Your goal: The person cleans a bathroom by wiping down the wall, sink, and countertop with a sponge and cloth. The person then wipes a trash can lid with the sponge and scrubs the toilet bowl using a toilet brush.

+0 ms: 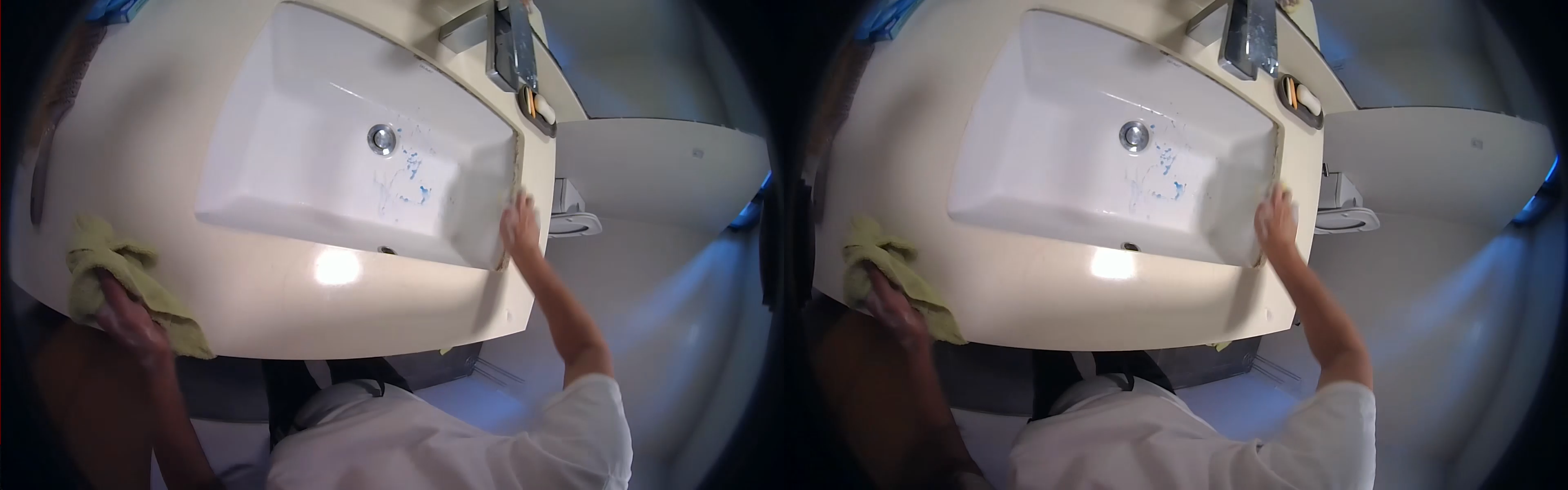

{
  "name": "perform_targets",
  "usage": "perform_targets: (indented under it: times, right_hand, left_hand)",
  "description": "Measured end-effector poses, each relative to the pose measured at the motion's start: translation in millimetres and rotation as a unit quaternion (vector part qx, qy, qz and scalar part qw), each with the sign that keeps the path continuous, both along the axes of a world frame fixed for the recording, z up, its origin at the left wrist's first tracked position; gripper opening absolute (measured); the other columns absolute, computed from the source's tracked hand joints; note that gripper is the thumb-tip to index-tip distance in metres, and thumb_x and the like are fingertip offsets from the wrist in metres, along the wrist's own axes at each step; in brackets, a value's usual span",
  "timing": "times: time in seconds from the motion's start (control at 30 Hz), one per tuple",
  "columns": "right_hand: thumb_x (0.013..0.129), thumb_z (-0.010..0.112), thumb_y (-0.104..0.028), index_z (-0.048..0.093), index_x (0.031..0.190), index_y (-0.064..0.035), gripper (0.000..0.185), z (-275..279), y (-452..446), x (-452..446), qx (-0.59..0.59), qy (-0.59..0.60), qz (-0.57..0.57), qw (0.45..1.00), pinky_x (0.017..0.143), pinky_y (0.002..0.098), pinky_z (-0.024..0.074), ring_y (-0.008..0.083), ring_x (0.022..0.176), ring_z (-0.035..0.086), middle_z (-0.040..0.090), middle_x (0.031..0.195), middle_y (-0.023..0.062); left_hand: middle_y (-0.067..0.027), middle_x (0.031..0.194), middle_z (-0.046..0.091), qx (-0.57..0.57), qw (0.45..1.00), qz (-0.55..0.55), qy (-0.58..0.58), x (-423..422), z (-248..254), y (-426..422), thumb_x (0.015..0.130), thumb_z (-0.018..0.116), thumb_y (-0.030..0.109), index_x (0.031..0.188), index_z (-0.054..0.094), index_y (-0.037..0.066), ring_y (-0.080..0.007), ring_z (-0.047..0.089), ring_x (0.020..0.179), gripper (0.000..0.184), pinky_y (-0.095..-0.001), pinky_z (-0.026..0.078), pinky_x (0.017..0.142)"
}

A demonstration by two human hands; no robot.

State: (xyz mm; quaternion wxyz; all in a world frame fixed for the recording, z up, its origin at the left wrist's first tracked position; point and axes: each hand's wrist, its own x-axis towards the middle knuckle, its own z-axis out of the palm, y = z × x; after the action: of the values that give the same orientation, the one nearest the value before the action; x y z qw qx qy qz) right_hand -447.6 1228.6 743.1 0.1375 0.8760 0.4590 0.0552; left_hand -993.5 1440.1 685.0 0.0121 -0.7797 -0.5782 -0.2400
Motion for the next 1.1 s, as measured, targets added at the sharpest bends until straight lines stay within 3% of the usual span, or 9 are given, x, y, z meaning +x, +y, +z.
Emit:
perform_targets:
  times: [0.07, 0.13, 0.37, 0.43, 0.63, 0.83, 0.93, 1.07, 1.1]
  right_hand:
    - [0.082, 0.046, -0.018, 0.051, 0.106, -0.0013, 0.03, -17.3, 25.9, 61.5, 0.011, -0.206, 0.323, 0.924, 0.078, 0.0393, 0.042, 0.0294, 0.096, 0.045, 0.042, 0.109, 0.0154]
    - [0.083, 0.045, -0.021, 0.048, 0.111, -0.0058, 0.031, 2.2, 102.4, 44.2, -0.213, -0.12, -0.008, 0.97, 0.083, 0.0382, 0.04, 0.0325, 0.106, 0.041, 0.036, 0.123, 0.0168]
    - [0.081, 0.049, -0.021, 0.035, 0.122, 0.0041, 0.05, -47.6, -54.0, 14.5, -0.071, -0.132, 0.121, 0.981, 0.093, 0.0473, 0.0323, 0.0407, 0.112, 0.037, 0.034, 0.126, 0.0252]
    - [0.081, 0.049, -0.021, 0.033, 0.123, 0.0047, 0.052, -20.1, -22.4, -1.8, -0.086, -0.084, 0.034, 0.992, 0.092, 0.047, 0.0341, 0.0415, 0.112, 0.037, 0.034, 0.125, 0.0259]
    - [0.082, 0.046, -0.019, 0.05, 0.105, -0.0069, 0.026, -46.0, 84.3, 125.6, -0.072, -0.211, 0.21, 0.952, 0.082, 0.0424, 0.0419, 0.0343, 0.116, 0.036, 0.035, 0.128, 0.0198]
    - [0.073, 0.056, -0.021, 0.054, 0.1, -0.0055, 0.031, -17.9, -46.8, 31.3, -0.071, -0.221, 0.241, 0.942, 0.063, 0.0407, 0.0481, 0.0286, 0.08, 0.055, 0.052, 0.104, 0.0154]
    - [0.074, 0.049, -0.011, 0.053, 0.094, 0.0002, 0.023, 51.1, -31.8, -73.5, -0.226, 0.072, 0.087, 0.968, 0.081, 0.0451, 0.0425, 0.0315, 0.09, 0.052, 0.052, 0.099, 0.0157]
    - [0.078, 0.053, -0.024, 0.052, 0.107, -0.0032, 0.035, -2.7, -1.9, 84.8, -0.162, -0.152, 0.284, 0.933, 0.059, 0.0391, 0.0509, 0.0344, 0.096, 0.051, 0.046, 0.112, 0.0141]
    - [0.078, 0.054, -0.017, 0.051, 0.105, -0.0063, 0.029, -8.6, 32.2, 98.5, -0.084, -0.237, 0.287, 0.924, 0.08, 0.044, 0.0447, 0.034, 0.096, 0.049, 0.045, 0.115, 0.0131]
  left_hand:
    - [-0.0242, 0.105, 0.051, -0.016, 0.999, 0.028, 0.018, -1.9, 2.6, 1.9, 0.08, 0.051, 0.02, 0.128, 0.031, -0.004, -0.0387, 0.051, 0.091, 0.057, -0.0427, 0.038, 0.082]
    - [-0.0258, 0.105, 0.05, -0.006, 0.995, -0.078, -0.065, 5.5, 19.2, 5.8, 0.08, 0.048, 0.019, 0.127, 0.03, -0.007, -0.0388, 0.051, 0.093, 0.057, -0.0423, 0.038, 0.083]
    - [-0.0279, 0.103, 0.051, 0.012, 0.994, -0.095, -0.044, 3.5, 16.8, 9.5, 0.08, 0.041, 0.01, 0.124, 0.032, -0.011, -0.0413, 0.05, 0.095, 0.05, -0.0435, 0.038, 0.085]
    - [-0.0289, 0.104, 0.05, -0.2, 0.874, 0.086, -0.435, 19.4, 22.0, 6.6, 0.082, 0.041, 0.015, 0.123, 0.033, -0.012, -0.0419, 0.05, 0.095, 0.05, -0.0445, 0.037, 0.086]
    - [-0.0281, 0.107, 0.049, -0.025, 0.997, -0.056, -0.039, 1.7, 18.0, 2.6, 0.086, 0.041, 0.029, 0.123, 0.033, -0.012, -0.0393, 0.051, 0.097, 0.056, -0.0423, 0.039, 0.086]
    - [-0.0284, 0.109, 0.047, -0.063, 0.977, -0.109, -0.172, -1.4, 12.0, 4.8, 0.087, 0.037, 0.035, 0.122, 0.034, -0.012, -0.038, 0.05, 0.099, 0.059, -0.0408, 0.039, 0.086]
    - [-0.0281, 0.111, 0.047, -0.052, 0.986, -0.098, -0.125, -8.6, 4.3, 3.9, 0.088, 0.034, 0.036, 0.123, 0.033, -0.012, -0.0377, 0.05, 0.101, 0.059, -0.0402, 0.039, 0.087]
    - [-0.0276, 0.109, 0.048, 0.005, 0.992, -0.105, -0.07, -10.5, 3.8, 1.3, 0.088, 0.031, 0.038, 0.124, 0.032, -0.011, -0.0385, 0.05, 0.099, 0.061, -0.0403, 0.039, 0.086]
    - [-0.0274, 0.109, 0.049, 0.004, 0.991, -0.107, -0.079, -9.0, 6.4, 1.5, 0.088, 0.032, 0.037, 0.125, 0.031, -0.01, -0.0394, 0.051, 0.097, 0.06, -0.0412, 0.04, 0.085]
